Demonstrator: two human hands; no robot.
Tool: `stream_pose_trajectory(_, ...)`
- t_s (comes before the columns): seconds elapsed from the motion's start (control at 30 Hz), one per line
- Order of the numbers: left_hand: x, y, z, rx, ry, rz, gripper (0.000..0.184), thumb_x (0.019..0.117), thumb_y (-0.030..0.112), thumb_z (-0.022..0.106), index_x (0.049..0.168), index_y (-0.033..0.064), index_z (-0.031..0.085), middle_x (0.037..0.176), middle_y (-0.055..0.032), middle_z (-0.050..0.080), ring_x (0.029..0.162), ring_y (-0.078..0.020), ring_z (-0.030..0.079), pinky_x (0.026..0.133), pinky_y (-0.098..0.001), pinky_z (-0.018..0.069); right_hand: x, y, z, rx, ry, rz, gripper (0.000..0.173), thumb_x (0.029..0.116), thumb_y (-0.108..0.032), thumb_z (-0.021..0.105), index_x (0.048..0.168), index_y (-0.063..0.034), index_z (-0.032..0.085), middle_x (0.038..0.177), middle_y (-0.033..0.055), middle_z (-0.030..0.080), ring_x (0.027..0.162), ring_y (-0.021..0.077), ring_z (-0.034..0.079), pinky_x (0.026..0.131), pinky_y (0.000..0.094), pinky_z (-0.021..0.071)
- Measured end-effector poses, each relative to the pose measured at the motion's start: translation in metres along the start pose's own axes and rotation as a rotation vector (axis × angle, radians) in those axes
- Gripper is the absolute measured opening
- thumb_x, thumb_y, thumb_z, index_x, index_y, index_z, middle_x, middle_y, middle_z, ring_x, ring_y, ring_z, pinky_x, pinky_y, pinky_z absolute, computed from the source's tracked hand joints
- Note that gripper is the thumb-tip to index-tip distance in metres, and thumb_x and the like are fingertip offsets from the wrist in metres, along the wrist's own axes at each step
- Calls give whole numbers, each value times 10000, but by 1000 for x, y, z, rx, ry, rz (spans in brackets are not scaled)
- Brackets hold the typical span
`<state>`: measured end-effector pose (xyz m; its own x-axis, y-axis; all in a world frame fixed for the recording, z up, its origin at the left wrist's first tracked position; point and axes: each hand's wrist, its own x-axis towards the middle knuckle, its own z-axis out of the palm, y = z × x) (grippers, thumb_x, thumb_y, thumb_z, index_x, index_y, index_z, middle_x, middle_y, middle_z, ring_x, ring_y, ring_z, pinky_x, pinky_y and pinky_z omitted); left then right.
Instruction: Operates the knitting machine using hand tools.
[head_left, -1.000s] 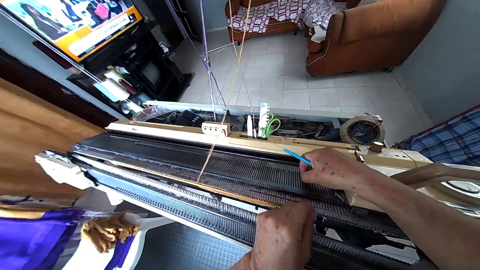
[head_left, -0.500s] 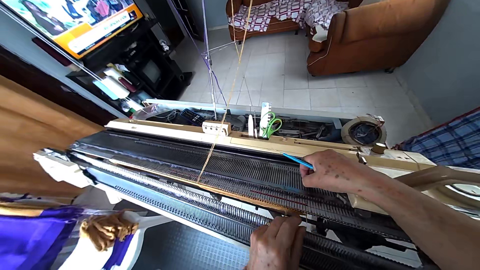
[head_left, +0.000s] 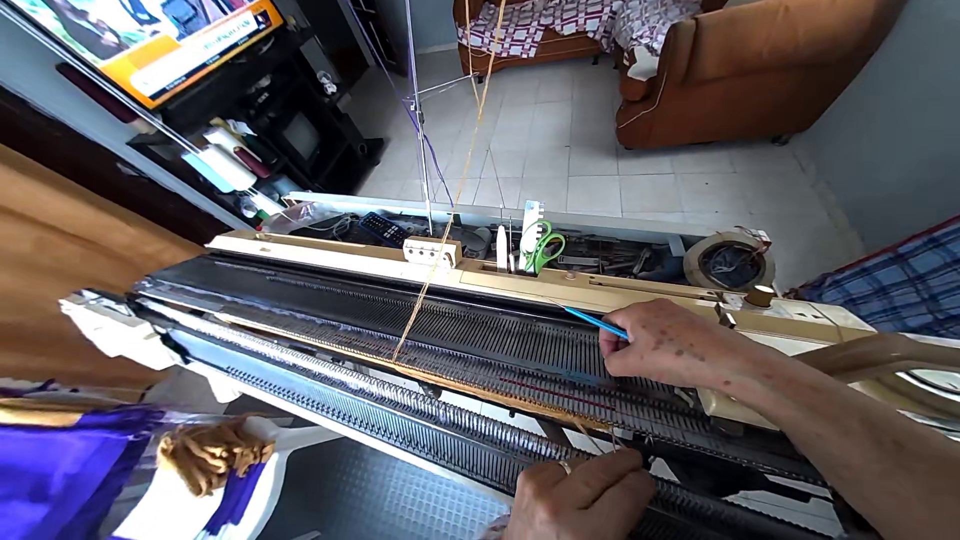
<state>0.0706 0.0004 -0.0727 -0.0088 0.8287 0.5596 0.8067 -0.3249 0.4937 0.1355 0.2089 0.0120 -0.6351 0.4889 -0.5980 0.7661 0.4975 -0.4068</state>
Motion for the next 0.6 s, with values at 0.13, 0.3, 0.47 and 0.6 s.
stream_pose_trajectory(0.13, 1, -1, -4, -226, 76, -71, 98, 971, 3, 592, 962, 5, 690, 980, -142, 753, 973, -127, 732, 881, -206, 565, -1, 0, 0, 1, 5, 1, 103, 943, -213, 738, 941, -113, 718, 810, 44, 641, 766, 173, 597, 686, 373, 462)
stream_pose_trajectory(0.3, 2, -3, -8, -488, 138, -259, 120, 1009, 57, 594, 1007, -27, 679, 978, -124, 725, 820, -40, 665, 758, -146, 539, 1, 2, 0, 6, 6, -13, 85, 938, -194, 740, 927, -113, 719, 790, 40, 636, 751, 171, 594, 678, 376, 460)
stream_pose_trajectory(0.47, -6, -15, -14, -522, 177, -355, 120, 1014, 98, 605, 1047, 13, 682, 952, -60, 710, 709, 34, 593, 644, -103, 499, 1, 3, 0, 18, 13, -10, 88, 937, -193, 742, 906, -117, 711, 762, 32, 622, 720, 160, 579, 654, 362, 449)
stream_pose_trajectory(0.6, -11, -22, -17, -333, 109, -300, 113, 977, 60, 619, 1018, -13, 696, 897, -102, 709, 707, -31, 621, 668, -130, 520, 2, 2, 2, -8, 35, 23, 104, 956, -218, 717, 920, -121, 706, 781, 42, 628, 734, 172, 591, 663, 374, 463)
